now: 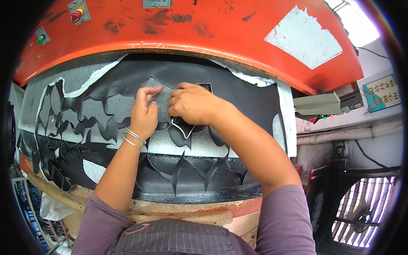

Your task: Use an industrial hydraulic press and metal die cutters to cut shoe components from leather sheets.

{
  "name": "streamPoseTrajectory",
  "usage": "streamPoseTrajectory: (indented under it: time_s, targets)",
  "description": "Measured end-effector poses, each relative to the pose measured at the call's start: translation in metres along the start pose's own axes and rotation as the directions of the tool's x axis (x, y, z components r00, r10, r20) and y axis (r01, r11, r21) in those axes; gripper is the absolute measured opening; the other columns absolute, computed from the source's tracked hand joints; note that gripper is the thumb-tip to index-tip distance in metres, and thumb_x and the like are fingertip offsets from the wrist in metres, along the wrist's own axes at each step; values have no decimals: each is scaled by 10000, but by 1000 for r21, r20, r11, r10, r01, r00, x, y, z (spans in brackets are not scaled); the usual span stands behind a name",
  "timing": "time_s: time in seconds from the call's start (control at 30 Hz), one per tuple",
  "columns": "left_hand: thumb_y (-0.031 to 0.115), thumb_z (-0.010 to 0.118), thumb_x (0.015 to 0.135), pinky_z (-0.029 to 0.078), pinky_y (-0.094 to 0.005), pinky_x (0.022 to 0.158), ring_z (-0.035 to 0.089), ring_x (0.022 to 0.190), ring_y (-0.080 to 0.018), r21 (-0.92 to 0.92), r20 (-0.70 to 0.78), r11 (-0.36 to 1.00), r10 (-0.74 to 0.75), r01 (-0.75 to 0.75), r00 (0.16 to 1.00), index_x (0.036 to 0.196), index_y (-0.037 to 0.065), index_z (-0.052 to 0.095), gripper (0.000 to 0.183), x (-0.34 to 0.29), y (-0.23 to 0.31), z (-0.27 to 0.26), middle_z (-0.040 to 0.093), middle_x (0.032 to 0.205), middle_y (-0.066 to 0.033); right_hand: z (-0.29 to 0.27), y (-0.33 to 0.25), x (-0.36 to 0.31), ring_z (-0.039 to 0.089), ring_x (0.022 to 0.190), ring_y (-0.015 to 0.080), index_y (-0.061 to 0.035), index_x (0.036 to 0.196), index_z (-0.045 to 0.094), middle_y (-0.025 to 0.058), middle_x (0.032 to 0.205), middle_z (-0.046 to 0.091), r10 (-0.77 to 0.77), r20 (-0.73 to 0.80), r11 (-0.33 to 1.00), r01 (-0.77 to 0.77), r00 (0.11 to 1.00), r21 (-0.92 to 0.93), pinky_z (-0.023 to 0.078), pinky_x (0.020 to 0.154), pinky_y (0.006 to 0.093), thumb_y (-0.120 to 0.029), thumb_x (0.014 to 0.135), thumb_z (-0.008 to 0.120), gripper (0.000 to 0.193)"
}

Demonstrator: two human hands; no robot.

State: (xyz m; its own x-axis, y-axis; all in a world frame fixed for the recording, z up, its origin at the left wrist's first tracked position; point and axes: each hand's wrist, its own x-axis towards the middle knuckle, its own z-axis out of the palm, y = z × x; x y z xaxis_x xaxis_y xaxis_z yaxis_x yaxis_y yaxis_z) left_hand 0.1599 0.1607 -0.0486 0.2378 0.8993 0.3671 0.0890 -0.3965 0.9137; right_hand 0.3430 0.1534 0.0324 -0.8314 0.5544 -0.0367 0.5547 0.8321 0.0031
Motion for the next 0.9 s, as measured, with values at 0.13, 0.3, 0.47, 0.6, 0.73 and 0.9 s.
streamPoseTrajectory:
  time_s: [0.13, 0.3, 0.47, 0.6, 0.73, 0.9]
  targets:
    - [-73, 392, 811, 434, -362, 964, 576, 1162, -313, -42, -45, 997, -60, 58, 997, 1085, -9, 434, 284, -10, 1, -10, 633, 1139, -233, -18, 15, -11, 620, 869, 250, -102, 792, 654, 57, 818, 655, 259, -56, 964, -254, 964, 74, 490, 793, 384, -137, 765, 598, 71]
    - [-77, 385, 813, 445, -355, 946, 567, 1187, -312, -19, 41, 995, -101, 101, 994, 1022, -3, 452, 232, -15, 6, -8, 661, 1067, -235, 0, -2, -69, 659, 613, 289, 25, 786, 599, 186, 682, 635, 909, -7, 378, -819, 416, 432, 515, 587, 404, -166, 829, 598, 196]
    - [-73, 412, 796, 463, -378, 934, 591, 1130, -324, 92, 128, 995, -50, 38, 991, 978, -6, 484, 206, -25, 8, -7, 663, 1037, -202, 20, -37, -55, 641, 491, 237, 65, 737, 584, 148, 594, 607, 980, 177, -54, -740, 89, 671, 512, 466, 342, -127, 814, 568, 207]
    - [-60, 453, 764, 455, -410, 946, 587, 1094, -347, 249, 153, 964, 56, -93, 987, 969, -5, 502, 218, -31, 14, -6, 665, 1039, -174, 20, -38, -49, 638, 494, 218, 63, 752, 588, 134, 604, 609, 979, 200, -123, -689, 32, 714, 517, 469, 342, -127, 812, 575, 199]
    - [-49, 460, 758, 422, -419, 979, 552, 1153, -339, 295, 182, 944, 93, -144, 979, 997, 3, 504, 248, -32, 8, -7, 657, 1086, -169, 24, -42, -53, 656, 606, 189, 63, 874, 596, 124, 682, 631, 962, 270, -179, -658, 38, 731, 530, 537, 326, -188, 823, 635, 259]
    - [-40, 459, 746, 329, -435, 1047, 469, 1263, -315, 416, 223, 895, 70, -159, 972, 1098, 27, 454, 358, -22, 10, -9, 592, 1240, -166, 40, -47, -83, 447, 1272, 306, -67, 1356, 447, 246, 1310, 490, 887, -51, 379, -660, 459, 648, 351, 1036, 445, -372, 667, 827, 844]
